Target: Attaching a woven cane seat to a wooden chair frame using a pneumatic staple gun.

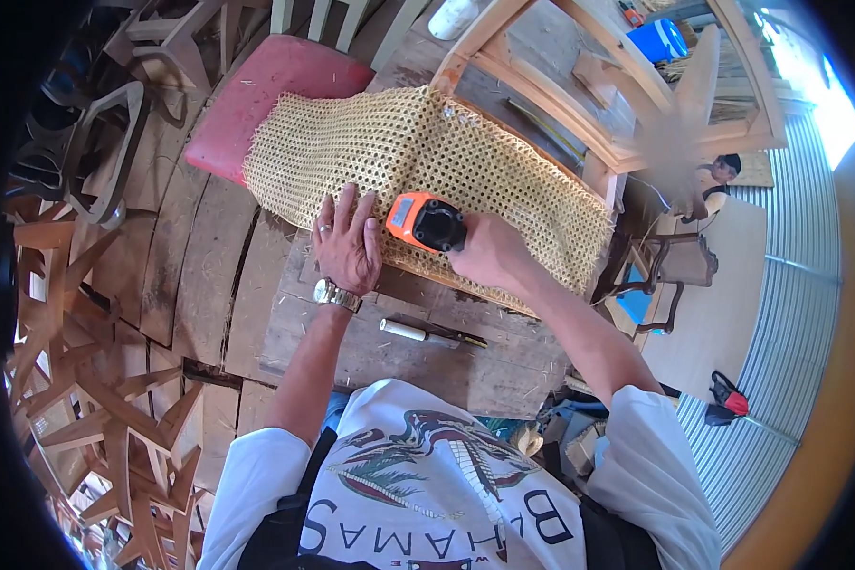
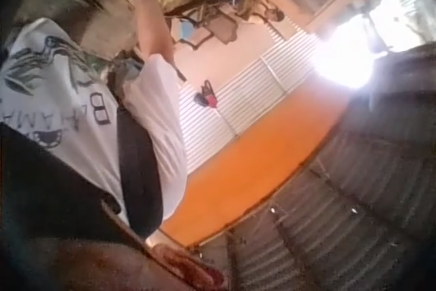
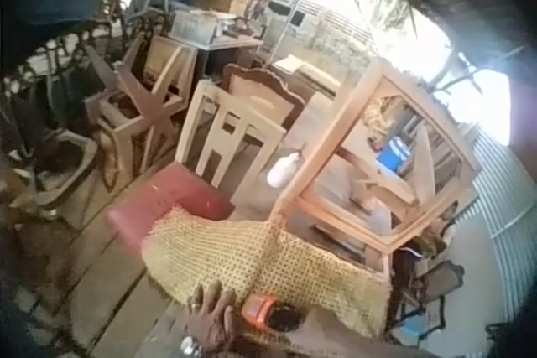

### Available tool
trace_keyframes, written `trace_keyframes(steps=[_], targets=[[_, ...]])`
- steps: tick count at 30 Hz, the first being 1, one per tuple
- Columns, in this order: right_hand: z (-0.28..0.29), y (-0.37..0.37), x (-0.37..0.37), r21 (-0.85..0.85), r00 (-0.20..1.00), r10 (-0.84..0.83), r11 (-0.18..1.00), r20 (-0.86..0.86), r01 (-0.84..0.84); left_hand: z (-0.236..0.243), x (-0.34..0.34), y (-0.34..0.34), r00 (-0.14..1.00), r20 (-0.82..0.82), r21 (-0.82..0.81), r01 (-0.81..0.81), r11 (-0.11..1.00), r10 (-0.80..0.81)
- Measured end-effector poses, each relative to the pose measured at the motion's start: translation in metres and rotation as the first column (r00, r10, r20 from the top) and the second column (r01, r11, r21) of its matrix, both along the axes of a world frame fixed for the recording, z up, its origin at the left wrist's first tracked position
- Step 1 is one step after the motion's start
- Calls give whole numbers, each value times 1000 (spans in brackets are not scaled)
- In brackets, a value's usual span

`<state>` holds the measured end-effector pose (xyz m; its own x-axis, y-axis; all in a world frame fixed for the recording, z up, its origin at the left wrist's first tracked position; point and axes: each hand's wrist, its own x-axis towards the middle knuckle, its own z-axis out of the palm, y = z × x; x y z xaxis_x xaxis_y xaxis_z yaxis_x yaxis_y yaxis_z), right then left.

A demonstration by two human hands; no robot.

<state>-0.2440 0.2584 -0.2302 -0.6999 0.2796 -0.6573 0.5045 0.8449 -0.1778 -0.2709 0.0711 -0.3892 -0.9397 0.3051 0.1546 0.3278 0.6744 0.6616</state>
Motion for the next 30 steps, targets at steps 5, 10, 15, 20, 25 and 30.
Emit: trace_keyframes(steps=[5, 10, 15, 20, 25, 30], targets=[[-2, 6, 4, -56, 997, 13, 998, -70, -17, -6, -1, 1, 1000, 13, -20, 2, 1000, -2], [8, 12, 21, -119, 981, 2, 993, -194, -26, 9, 5, -14, 999, -34, -27, -42, 999, 41], [20, 11, 37, -163, 983, 11, 986, -186, -42, 6, 16, -38, 988, -88, 77, 137, 988, -130], [18, 2, 29, -115, 991, 49, 991, -123, -63, 6, 14, -44, 961, -107, -5, 256, 967, -255], [10, 1, 23, -125, 992, -5, 992, -128, -11, -2, 11, -44, 962, -123, -66, 235, 970, -242], [2, 4, 23, -86, 994, 21, 996, -109, -30, -9, 9, -44, 961, -149, -106, 217, 971, -231]])
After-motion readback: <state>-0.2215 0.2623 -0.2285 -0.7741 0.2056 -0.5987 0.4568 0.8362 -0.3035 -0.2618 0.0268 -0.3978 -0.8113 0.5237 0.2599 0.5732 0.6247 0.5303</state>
